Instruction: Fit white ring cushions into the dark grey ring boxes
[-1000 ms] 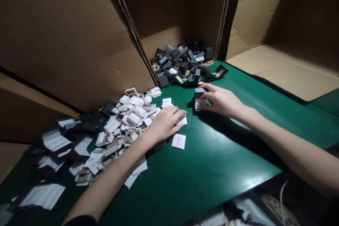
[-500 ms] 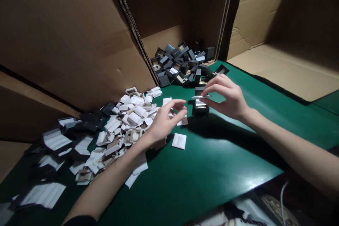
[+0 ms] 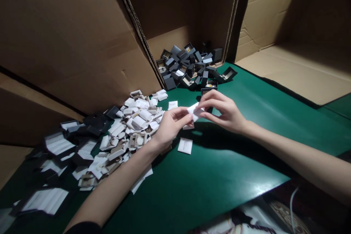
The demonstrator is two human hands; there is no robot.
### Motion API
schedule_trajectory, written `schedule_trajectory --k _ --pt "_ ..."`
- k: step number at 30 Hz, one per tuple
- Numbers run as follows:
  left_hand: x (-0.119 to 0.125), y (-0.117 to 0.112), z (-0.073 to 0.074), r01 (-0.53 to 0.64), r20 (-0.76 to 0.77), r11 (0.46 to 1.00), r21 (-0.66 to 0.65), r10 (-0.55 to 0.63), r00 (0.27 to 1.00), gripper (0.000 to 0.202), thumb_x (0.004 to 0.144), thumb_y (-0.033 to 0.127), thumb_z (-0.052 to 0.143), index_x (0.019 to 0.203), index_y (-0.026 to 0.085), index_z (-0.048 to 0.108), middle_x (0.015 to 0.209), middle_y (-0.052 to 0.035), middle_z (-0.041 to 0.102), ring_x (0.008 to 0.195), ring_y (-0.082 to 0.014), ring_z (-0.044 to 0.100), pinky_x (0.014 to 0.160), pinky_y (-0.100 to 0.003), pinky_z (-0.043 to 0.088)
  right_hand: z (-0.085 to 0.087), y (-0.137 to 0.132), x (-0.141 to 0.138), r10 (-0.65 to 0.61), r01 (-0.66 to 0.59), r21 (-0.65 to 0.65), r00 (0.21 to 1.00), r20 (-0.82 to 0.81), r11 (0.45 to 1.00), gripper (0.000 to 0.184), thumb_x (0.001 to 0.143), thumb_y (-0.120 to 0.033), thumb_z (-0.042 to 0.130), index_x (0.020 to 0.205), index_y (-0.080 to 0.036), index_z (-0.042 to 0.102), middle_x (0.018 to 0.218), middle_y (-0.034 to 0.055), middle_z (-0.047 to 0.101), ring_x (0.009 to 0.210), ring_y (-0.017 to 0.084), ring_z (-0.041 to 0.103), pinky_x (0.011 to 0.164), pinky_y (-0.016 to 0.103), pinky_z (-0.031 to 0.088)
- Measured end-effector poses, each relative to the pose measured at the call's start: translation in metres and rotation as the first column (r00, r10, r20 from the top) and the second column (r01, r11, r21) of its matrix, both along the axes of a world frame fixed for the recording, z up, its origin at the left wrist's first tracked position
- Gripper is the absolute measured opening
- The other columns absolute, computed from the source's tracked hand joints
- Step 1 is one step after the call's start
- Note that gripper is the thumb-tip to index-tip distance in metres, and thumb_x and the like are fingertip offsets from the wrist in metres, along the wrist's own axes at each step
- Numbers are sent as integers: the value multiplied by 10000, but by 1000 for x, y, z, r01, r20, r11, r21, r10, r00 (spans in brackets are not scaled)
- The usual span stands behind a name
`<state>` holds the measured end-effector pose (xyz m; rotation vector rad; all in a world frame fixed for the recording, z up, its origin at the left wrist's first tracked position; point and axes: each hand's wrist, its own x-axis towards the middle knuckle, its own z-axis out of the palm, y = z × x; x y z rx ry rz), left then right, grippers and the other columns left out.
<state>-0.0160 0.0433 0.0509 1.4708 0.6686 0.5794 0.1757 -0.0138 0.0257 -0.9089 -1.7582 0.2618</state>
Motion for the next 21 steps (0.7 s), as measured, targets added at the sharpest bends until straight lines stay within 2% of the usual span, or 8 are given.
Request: schedule_trajectory --k 3,6,8,10,13,15,17,21 --pt "0 0 -2 -9 -13 998 63 10 1000 281 774 277 701 1020 144 672 866 -31 642 746 -118 597 704 -244 528 -1 1 -2 38 -83 -232 980 -193 969 317 841 -308 630 1146 -228 601 1042 76 585 841 165 602 746 330 542" --pt "0 0 -3 -3 -41 997 83 7 999 327 777 254 693 1084 147 653 891 -47 652 763 -126 604 671 -228 518 0 6 5 70 -238 -426 925 -373 873 357 772 -373 701 1081 -206 635 977 59 665 863 195 642 783 354 550" --pt "0 1 -3 -12 -52 996 88 17 999 364 782 258 686 1126 152 629 914 -60 660 783 -134 610 658 -226 509 0 12 15 -38 -189 -449 893 -449 873 327 730 -405 734 974 -196 674 917 48 693 832 204 657 767 357 550" --pt "0 2 -3 -21 -62 993 113 28 998 373 787 262 678 1139 156 616 938 -71 665 821 -147 616 661 -230 505 -1 19 30 -204 -15 -407 848 -489 914 299 709 -419 748 909 -203 693 876 36 702 795 197 657 755 354 541" --pt "0 4 -3 -21 -77 987 158 34 996 333 786 247 668 1103 154 623 982 -86 665 895 -175 616 675 -246 511 -11 31 53 -343 161 -359 775 -531 919 254 693 -411 765 847 -220 701 842 24 704 792 190 656 790 359 527" --pt "0 4 -3 -20 -78 984 174 34 996 297 787 234 659 1070 151 628 1010 -94 660 941 -192 611 689 -258 515 -21 38 65 -366 157 -387 743 -559 909 254 671 -418 781 815 -225 699 834 18 704 801 190 656 819 370 522" --pt "-1 5 -4 -15 -76 982 186 30 997 266 789 226 651 1042 147 630 1030 -99 654 970 -203 604 708 -270 516 -30 44 70 -365 91 -445 728 -581 891 281 646 -433 796 803 -221 699 851 23 709 824 197 658 853 386 516" --pt "-1 8 -7 -41 -48 974 223 53 997 280 781 219 656 1050 156 607 1131 -104 610 1020 -209 581 796 -314 520 -39 49 64 -298 -55 -518 765 -571 854 304 611 -437 819 765 -204 699 1029 57 699 979 220 635 933 385 488"
